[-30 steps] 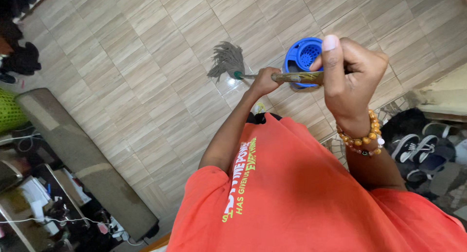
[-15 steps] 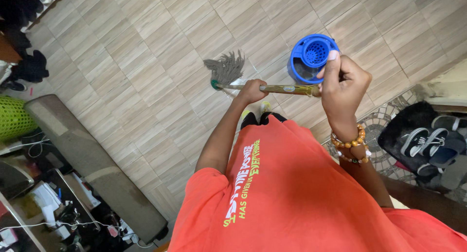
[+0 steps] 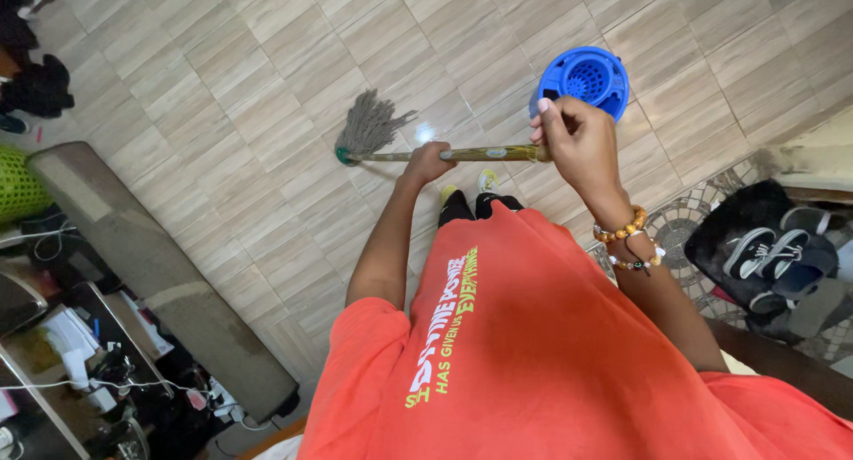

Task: The person mops a tiled floor using a mop, moving across the room towards a bucket and then into an adjacent bathroom area.

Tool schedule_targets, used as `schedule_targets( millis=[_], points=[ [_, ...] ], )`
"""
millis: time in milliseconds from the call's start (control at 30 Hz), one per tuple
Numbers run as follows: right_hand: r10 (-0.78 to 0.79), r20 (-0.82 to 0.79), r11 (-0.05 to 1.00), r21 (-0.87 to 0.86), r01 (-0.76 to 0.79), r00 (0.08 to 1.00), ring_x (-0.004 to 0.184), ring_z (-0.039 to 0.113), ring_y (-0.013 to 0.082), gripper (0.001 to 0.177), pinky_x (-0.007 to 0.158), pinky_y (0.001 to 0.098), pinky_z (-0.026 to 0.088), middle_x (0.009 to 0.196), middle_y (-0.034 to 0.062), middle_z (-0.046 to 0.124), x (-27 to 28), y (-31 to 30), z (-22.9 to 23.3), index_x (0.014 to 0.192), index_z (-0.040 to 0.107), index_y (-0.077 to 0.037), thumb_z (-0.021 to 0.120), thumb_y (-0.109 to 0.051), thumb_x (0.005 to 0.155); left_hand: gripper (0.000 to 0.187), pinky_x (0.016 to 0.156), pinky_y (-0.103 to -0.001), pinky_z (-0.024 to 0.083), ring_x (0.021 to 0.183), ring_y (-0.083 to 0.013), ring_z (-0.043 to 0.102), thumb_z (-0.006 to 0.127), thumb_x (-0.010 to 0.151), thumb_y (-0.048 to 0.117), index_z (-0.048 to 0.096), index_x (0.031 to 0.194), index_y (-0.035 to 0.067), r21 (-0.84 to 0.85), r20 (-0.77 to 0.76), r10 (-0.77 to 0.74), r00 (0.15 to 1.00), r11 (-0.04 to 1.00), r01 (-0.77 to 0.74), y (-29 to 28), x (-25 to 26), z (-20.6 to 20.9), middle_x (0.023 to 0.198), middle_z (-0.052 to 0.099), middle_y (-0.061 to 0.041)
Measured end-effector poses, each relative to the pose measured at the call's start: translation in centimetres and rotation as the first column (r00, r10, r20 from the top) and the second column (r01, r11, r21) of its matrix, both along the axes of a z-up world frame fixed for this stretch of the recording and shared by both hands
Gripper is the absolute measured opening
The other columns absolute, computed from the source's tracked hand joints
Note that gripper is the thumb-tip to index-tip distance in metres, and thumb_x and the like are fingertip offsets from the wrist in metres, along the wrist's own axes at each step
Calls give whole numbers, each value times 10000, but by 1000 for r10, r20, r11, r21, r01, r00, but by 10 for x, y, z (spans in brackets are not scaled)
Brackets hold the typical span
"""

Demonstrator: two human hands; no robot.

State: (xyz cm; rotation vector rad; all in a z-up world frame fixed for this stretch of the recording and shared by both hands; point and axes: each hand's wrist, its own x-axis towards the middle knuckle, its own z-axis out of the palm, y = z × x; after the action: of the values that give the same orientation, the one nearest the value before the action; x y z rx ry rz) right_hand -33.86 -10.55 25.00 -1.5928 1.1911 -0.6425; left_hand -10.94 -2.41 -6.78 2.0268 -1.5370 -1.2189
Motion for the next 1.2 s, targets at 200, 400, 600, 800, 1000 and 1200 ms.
schedule_targets(
  millis=[200,400,600,800,1000,1200],
  points=[
    [132,-102,989,-51,-137,986,574,674,116,339,536,266,520,724,65,720,20,6,-16,865,702,22,600,-228,1070,264,762,-494,525,881,-384,686,815,743,331,691,786,102,-135,67,108,992,986,-98,36,18,-46,861,729,-155],
    [249,-158,962,-77,-263,955,579,705,120,354,550,267,534,716,64,730,32,-3,-31,865,716,10,591,-252,1068,223,752,-486,543,844,-388,693,791,786,319,707,774,113,-147,59,302,952,945,-291,62,17,-66,845,732,-150],
    [211,-61,965,-148,-218,976,570,666,121,429,519,273,490,659,71,690,35,-20,-45,811,703,19,584,-276,1098,269,763,-482,535,828,-405,685,762,836,329,696,764,79,-145,74,470,880,878,-457,66,-9,-61,795,720,-175],
    [154,367,987,-14,-160,917,604,671,119,555,573,243,538,675,58,651,26,-65,-51,808,659,20,504,-381,1159,214,724,-497,517,794,-423,666,732,792,252,672,716,61,-307,106,610,785,771,-558,35,-58,-43,733,684,-186],
    [91,488,964,176,-200,868,371,361,96,676,388,263,288,500,25,430,-13,-108,-9,790,590,5,394,-527,1159,220,704,-498,502,729,-423,647,726,782,235,647,670,63,-382,37,650,759,711,-590,-14,-112,-8,693,665,-183],
    [203,591,942,101,-321,781,334,279,90,768,372,252,231,458,26,347,-58,-118,44,755,546,39,348,-567,1183,256,665,-508,477,702,-449,599,756,775,220,618,671,31,-478,-65,642,764,652,-588,-52,-158,33,665,625,-199]
  ],
)
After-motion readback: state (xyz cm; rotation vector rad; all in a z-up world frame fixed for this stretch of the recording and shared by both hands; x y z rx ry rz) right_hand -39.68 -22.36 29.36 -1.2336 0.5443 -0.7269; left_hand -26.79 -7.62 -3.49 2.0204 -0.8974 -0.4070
